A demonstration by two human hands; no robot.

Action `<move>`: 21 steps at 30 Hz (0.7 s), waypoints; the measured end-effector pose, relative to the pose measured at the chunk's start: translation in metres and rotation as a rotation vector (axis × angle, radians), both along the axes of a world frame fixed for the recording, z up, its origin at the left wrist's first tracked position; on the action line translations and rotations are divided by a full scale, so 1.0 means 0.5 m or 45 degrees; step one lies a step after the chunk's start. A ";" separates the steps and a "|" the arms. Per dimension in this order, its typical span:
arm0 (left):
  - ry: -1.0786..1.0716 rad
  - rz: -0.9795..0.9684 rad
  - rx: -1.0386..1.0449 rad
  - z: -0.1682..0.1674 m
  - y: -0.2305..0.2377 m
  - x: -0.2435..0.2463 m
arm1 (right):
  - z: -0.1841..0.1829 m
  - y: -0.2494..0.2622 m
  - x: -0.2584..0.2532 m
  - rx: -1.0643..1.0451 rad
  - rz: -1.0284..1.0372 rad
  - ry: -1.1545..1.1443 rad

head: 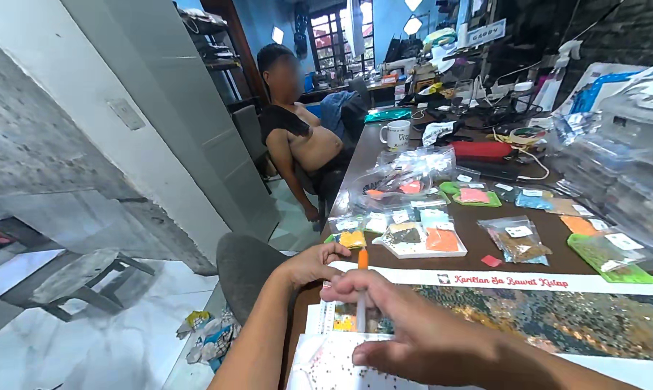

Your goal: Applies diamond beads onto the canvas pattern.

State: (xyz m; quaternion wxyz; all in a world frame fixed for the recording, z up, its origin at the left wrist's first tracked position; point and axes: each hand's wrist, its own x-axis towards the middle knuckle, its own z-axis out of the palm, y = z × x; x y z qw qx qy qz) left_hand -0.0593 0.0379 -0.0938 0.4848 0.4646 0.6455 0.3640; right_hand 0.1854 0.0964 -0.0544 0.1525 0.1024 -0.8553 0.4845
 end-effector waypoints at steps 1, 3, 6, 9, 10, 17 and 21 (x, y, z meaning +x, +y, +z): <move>0.032 0.003 -0.005 0.003 -0.001 0.003 | -0.007 -0.003 -0.008 -0.033 0.024 0.003; 0.015 -0.004 -0.006 -0.001 0.002 -0.001 | -0.038 -0.010 -0.021 -0.094 -0.018 0.161; -0.023 -0.008 -0.031 -0.003 0.005 -0.006 | -0.090 -0.008 -0.032 -0.191 -0.087 0.372; -0.015 -0.013 -0.042 0.000 0.005 -0.005 | -0.125 0.005 -0.033 -0.119 -0.248 0.567; -0.011 -0.012 -0.041 0.001 0.005 -0.005 | -0.133 0.008 -0.032 -0.096 -0.300 0.599; -0.044 -0.009 0.004 -0.003 0.001 -0.009 | -0.148 0.018 -0.031 0.396 -0.608 0.707; -0.092 -0.011 0.002 -0.005 0.000 -0.015 | -0.145 0.025 -0.045 0.352 -0.751 0.672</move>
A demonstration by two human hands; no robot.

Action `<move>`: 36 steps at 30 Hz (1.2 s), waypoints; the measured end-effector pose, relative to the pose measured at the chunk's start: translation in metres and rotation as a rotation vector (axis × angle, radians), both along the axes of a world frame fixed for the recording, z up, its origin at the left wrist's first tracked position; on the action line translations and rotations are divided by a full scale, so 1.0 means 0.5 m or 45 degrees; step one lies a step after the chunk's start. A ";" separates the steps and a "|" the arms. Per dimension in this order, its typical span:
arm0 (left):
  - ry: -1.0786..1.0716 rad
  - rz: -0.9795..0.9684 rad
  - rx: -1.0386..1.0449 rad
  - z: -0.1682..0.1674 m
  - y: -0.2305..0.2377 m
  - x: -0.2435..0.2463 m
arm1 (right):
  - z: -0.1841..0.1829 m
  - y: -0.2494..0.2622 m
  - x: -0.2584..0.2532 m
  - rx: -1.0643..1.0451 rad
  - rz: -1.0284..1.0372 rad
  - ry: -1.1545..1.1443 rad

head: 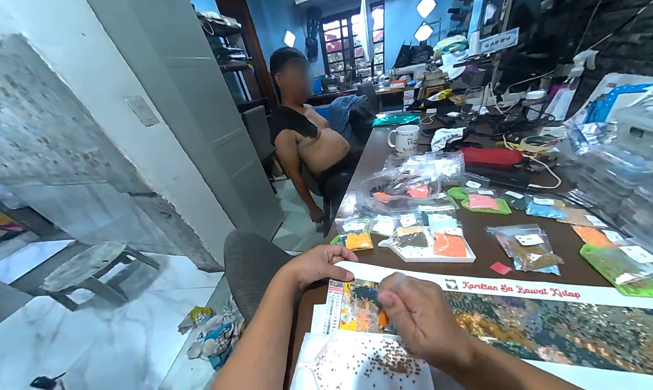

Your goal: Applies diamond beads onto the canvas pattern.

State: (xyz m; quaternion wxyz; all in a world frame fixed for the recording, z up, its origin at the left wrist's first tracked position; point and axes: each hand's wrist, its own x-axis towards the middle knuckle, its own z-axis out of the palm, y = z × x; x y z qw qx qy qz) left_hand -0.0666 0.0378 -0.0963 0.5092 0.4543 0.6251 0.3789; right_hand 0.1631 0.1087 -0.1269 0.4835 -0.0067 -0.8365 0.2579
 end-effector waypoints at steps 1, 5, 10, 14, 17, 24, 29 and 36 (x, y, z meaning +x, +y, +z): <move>-0.007 -0.005 0.000 -0.001 0.001 -0.001 | 0.002 0.000 -0.001 -0.065 -0.029 -0.008; -0.019 -0.020 -0.002 0.001 0.003 0.001 | 0.004 0.006 -0.003 -0.104 -0.170 -0.086; 0.012 -0.042 0.009 -0.001 0.005 -0.001 | 0.000 0.015 -0.005 -0.033 -0.250 -0.173; 0.014 -0.020 -0.020 0.002 0.005 0.003 | 0.001 0.016 -0.005 0.007 -0.219 -0.170; 0.021 -0.023 -0.028 0.003 0.007 0.004 | -0.001 0.018 -0.006 0.020 -0.213 -0.172; 0.033 -0.069 -0.025 0.001 0.006 0.000 | -0.003 0.017 -0.008 0.006 -0.182 -0.197; 0.020 -0.070 -0.026 0.001 0.006 -0.002 | -0.006 0.015 -0.011 -0.003 -0.172 -0.209; 0.012 -0.066 -0.034 0.000 0.006 -0.003 | -0.007 0.015 -0.011 0.010 -0.206 -0.232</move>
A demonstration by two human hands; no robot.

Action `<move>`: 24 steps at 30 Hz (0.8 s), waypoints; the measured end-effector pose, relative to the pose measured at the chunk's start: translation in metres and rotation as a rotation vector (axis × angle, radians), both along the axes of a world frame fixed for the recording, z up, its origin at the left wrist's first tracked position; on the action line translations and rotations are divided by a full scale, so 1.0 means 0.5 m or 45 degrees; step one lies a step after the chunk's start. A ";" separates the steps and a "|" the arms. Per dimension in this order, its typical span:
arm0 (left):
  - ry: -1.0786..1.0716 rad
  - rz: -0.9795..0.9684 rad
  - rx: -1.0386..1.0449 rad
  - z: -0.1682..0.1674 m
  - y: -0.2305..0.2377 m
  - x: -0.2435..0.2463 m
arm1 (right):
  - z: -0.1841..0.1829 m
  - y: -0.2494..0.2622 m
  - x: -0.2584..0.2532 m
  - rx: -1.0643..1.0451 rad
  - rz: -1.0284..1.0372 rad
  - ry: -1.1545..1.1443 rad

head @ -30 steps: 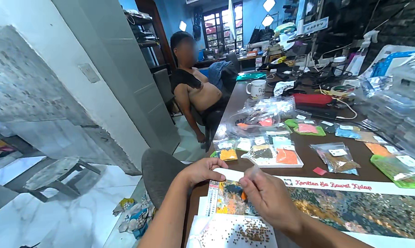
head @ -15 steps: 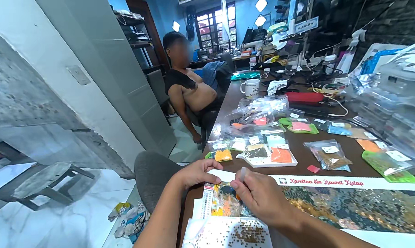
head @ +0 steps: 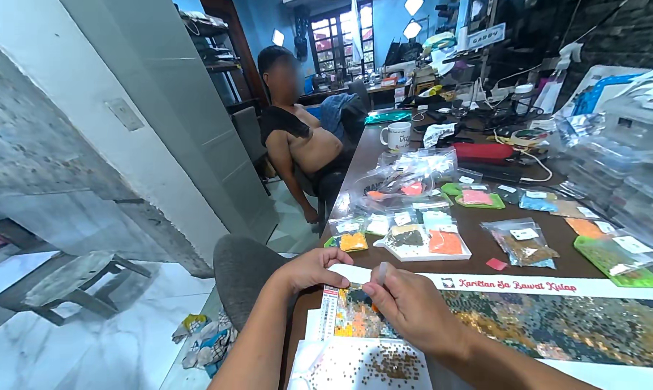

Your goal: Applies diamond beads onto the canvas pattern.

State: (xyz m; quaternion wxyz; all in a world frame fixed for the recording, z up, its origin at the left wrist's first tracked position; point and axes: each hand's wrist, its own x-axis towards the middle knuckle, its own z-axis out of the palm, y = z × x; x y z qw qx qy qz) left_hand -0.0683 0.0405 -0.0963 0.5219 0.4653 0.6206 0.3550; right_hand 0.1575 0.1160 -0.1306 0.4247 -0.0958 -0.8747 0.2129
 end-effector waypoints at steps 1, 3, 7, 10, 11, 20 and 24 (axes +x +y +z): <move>0.002 0.003 -0.003 0.001 -0.001 0.002 | -0.001 0.000 0.000 -0.004 -0.005 -0.011; 0.007 0.002 -0.003 0.002 -0.001 0.004 | 0.001 -0.001 0.003 -0.034 -0.002 -0.069; 0.042 0.006 0.004 0.005 -0.002 0.009 | 0.006 -0.005 0.010 -0.126 0.059 -0.077; 0.034 -0.002 0.010 0.007 -0.003 0.010 | 0.010 -0.020 0.013 -0.170 0.218 0.137; 0.033 -0.006 0.013 0.007 -0.003 0.010 | 0.011 -0.030 0.016 -0.192 0.269 0.163; 0.029 -0.013 0.016 0.004 -0.002 0.006 | -0.004 -0.053 0.023 -0.039 0.407 0.188; 0.026 0.001 0.005 0.005 -0.002 0.008 | -0.002 -0.056 0.026 -0.086 0.309 0.157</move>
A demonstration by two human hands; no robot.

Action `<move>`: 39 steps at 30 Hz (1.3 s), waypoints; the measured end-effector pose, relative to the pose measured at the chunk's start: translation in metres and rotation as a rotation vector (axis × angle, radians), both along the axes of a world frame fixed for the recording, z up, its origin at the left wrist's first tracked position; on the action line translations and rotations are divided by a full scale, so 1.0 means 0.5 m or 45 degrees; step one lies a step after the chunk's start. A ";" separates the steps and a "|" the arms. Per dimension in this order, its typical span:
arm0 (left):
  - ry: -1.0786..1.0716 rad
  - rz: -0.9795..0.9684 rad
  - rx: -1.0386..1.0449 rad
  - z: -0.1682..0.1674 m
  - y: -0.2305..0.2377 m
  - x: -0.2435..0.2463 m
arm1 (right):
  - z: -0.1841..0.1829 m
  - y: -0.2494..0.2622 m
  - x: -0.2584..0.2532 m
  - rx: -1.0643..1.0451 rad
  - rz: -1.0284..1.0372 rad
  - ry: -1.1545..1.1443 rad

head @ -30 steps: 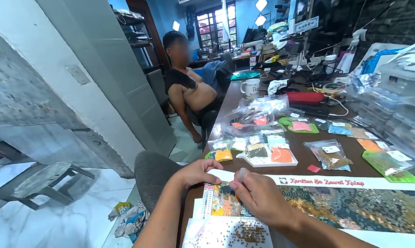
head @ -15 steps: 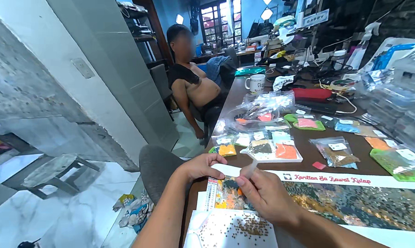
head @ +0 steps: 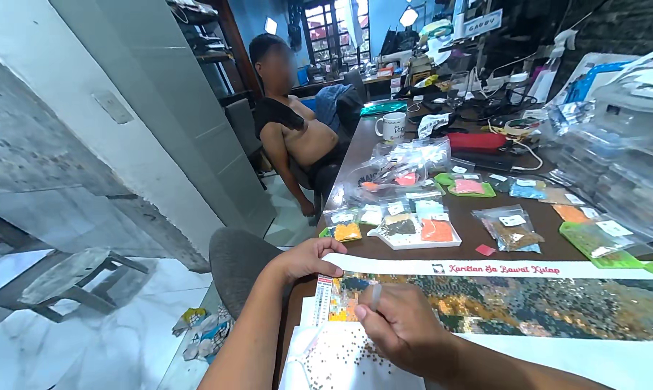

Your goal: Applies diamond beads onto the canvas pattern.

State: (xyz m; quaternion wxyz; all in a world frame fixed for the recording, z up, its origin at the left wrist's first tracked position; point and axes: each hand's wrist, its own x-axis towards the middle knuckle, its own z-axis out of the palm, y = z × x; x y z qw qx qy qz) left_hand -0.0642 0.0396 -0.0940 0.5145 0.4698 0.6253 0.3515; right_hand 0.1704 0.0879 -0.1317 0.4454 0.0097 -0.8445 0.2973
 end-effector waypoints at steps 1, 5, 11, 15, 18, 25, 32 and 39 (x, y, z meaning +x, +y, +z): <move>-0.001 0.000 0.000 0.001 0.000 0.000 | 0.000 0.000 0.000 -0.006 -0.016 -0.004; 0.006 0.001 -0.003 0.003 -0.001 0.001 | 0.000 0.001 0.000 -0.016 -0.024 -0.009; 0.044 0.005 0.012 0.002 -0.002 0.002 | -0.002 0.001 -0.002 -0.018 -0.042 -0.016; 0.032 0.014 0.011 0.003 -0.003 0.002 | -0.002 0.002 -0.003 -0.011 -0.046 -0.021; 0.019 0.009 0.007 0.004 -0.002 0.000 | -0.003 0.002 -0.006 -0.005 -0.050 -0.028; 0.025 0.016 0.007 -0.001 0.000 -0.003 | 0.029 0.017 -0.012 -0.439 -0.053 -0.156; 0.012 -0.009 0.015 -0.005 -0.001 -0.007 | 0.050 0.040 -0.044 -0.559 -0.095 -0.224; -0.006 -0.007 0.026 -0.003 -0.002 -0.004 | 0.015 0.037 -0.066 -0.529 -0.072 -0.157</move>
